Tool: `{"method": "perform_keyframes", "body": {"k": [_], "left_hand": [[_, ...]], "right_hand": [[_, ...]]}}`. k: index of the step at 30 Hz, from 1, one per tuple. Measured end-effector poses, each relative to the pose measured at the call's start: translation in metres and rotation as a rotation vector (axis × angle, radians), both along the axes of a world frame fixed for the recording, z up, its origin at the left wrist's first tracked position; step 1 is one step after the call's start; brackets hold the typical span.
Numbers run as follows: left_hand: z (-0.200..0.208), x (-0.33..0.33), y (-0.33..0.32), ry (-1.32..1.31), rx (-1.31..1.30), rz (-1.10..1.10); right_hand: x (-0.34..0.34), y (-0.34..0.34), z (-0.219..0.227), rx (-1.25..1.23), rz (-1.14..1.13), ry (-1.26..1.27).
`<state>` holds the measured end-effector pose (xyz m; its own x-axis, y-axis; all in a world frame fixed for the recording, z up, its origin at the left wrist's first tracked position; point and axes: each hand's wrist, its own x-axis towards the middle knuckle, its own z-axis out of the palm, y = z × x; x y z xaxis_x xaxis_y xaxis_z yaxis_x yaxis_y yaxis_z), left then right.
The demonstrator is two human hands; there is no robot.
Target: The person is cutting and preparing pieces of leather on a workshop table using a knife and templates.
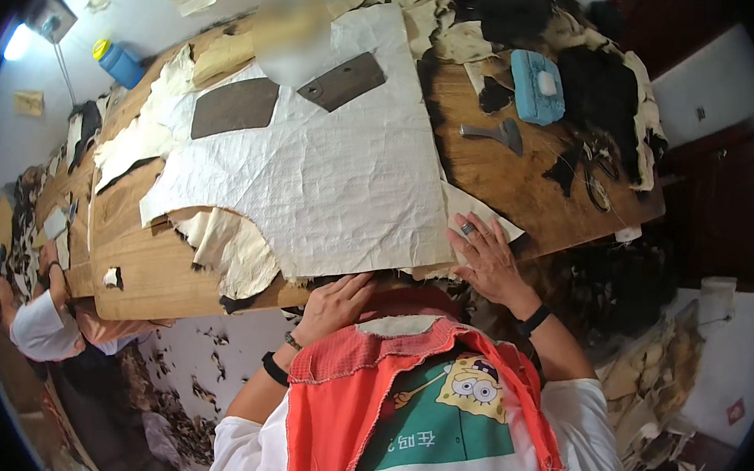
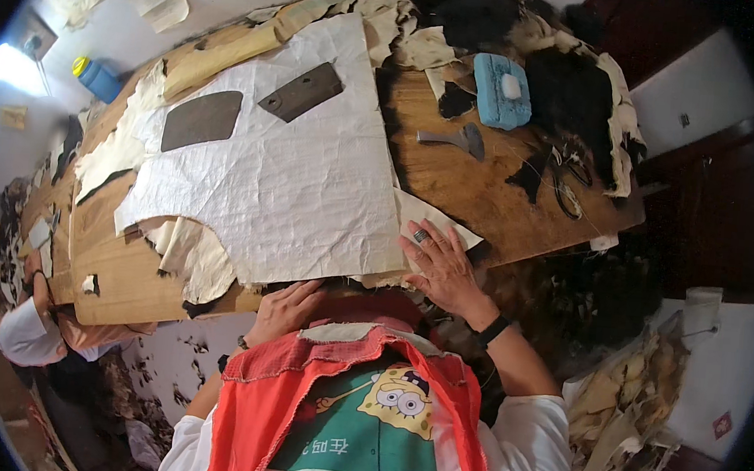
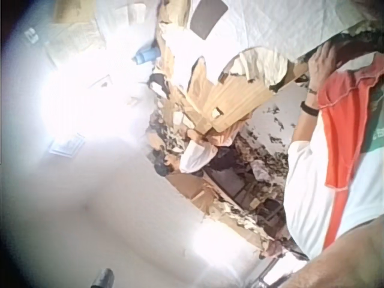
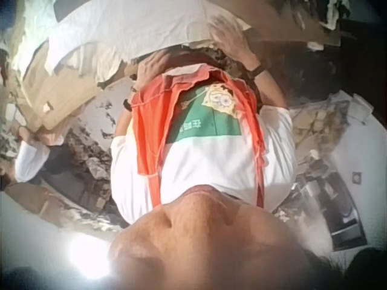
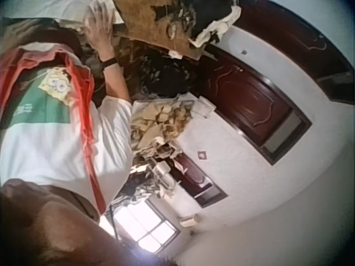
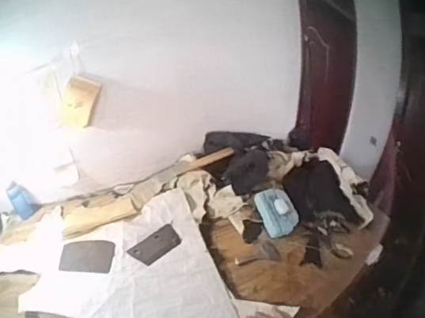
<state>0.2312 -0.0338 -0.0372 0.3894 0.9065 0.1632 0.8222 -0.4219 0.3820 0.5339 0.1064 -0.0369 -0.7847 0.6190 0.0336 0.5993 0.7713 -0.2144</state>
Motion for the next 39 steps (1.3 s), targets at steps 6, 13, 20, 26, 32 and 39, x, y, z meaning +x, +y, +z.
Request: {"method": "perform_keyframes", "body": {"k": [6, 13, 20, 26, 32, 39], "left_hand": [[0.003, 0.006, 0.001, -0.001, 0.037, 0.019], [-0.005, 0.011, -0.003, -0.022, 0.034, 0.094], [-0.001, 0.023, -0.008, -0.058, 0.001, 0.209], [0.003, 0.039, -0.007, -0.114, 0.077, 0.325], [-0.003, 0.042, -0.016, -0.095, 0.08, 0.368], [0.001, 0.045, -0.014, -0.083, 0.053, 0.388]], "right_hand": [[0.016, -0.008, -0.007, 0.021, -0.04, 0.039], [0.016, 0.004, 0.005, 0.007, 0.016, 0.146], [0.006, 0.08, 0.022, -0.084, -0.038, 0.274], [-0.004, 0.164, -0.01, 0.226, -0.017, 0.154], [-0.017, 0.186, -0.003, 0.2, -0.016, -0.048], [-0.025, 0.199, 0.004, 0.223, 0.053, 0.08]]}}
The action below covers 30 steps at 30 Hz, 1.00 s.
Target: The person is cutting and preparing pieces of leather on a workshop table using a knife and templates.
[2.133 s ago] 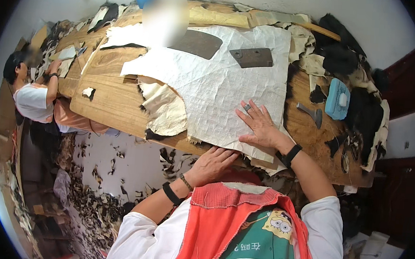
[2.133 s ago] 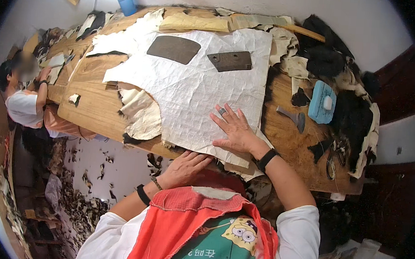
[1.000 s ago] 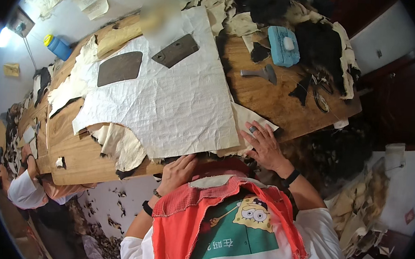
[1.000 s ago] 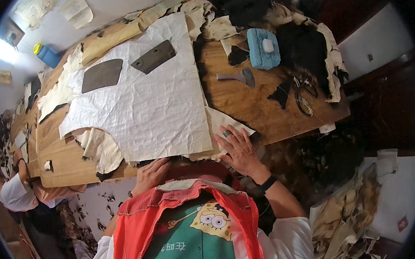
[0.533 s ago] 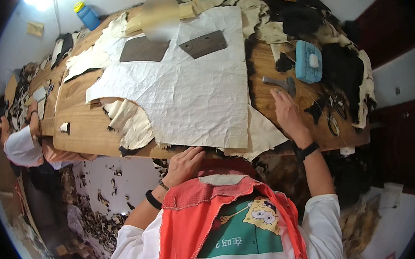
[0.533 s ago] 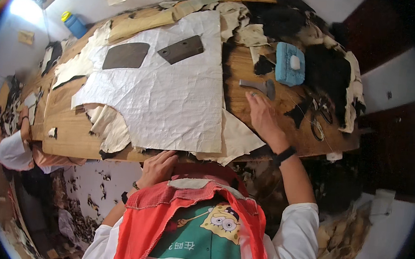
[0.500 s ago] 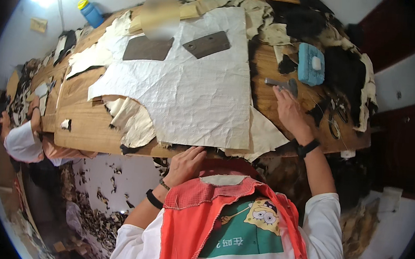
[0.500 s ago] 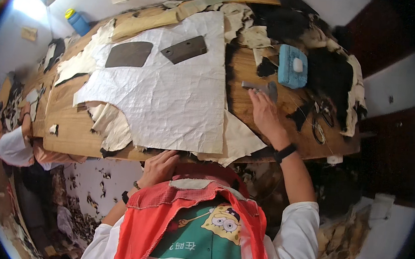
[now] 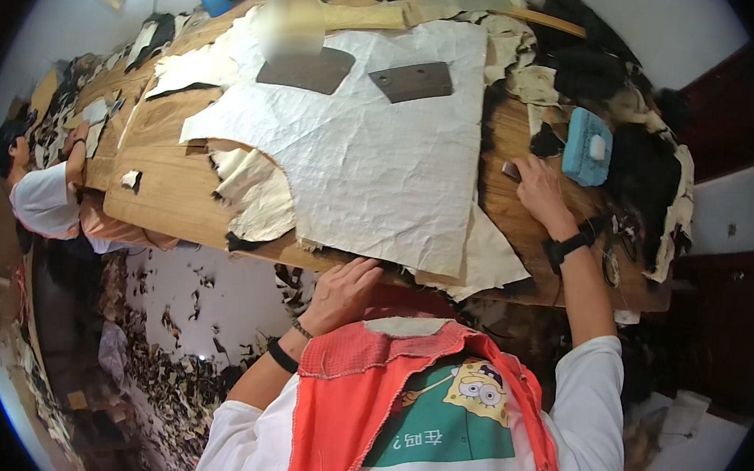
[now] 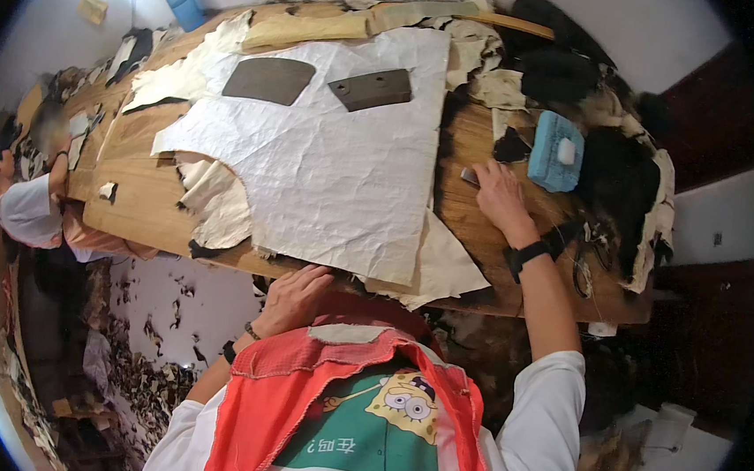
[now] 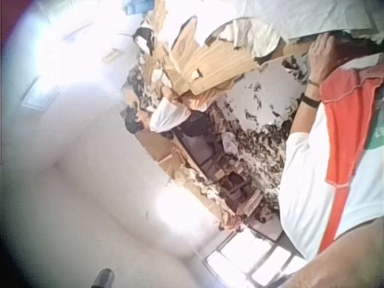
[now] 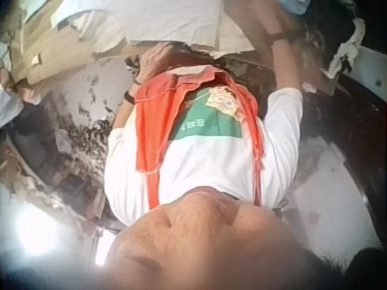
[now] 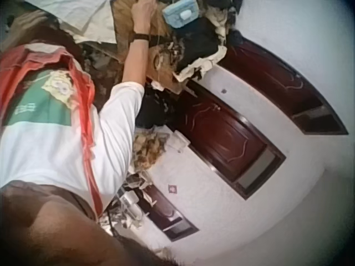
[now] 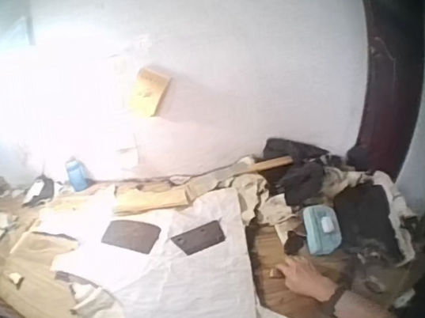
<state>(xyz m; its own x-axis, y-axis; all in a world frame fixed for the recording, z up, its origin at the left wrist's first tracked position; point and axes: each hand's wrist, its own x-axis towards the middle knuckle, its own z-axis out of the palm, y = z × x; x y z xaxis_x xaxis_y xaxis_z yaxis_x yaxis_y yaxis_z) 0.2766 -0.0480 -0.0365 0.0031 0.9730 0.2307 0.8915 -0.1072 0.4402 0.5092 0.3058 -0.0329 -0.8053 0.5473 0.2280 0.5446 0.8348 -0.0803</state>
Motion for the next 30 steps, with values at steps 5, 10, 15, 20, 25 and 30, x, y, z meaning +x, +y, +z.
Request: {"method": "perform_keyframes", "body": {"k": [5, 10, 15, 20, 25, 30], "left_hand": [[-0.005, 0.001, 0.001, 0.005, 0.051, 0.031], [-0.004, 0.001, 0.003, -0.005, 0.087, 0.024], [0.002, 0.0, 0.005, -0.032, 0.017, 0.104], [0.012, -0.005, 0.013, -0.201, -0.011, 0.186], [0.008, -0.011, 0.015, -0.098, -0.008, 0.105], [0.045, -0.014, 0.039, -0.253, 0.053, 0.138]], "right_hand": [[-0.008, -0.017, 0.021, -0.266, -0.034, 0.111], [-0.014, -0.07, 0.03, -0.507, -0.05, 0.178], [0.0, -0.089, 0.02, -0.456, -0.153, 0.092], [0.003, -0.097, 0.017, -0.473, -0.16, 0.163], [0.008, -0.097, 0.012, -0.391, -0.124, 0.192], [0.007, -0.099, 0.017, -0.402, -0.143, 0.142]]}}
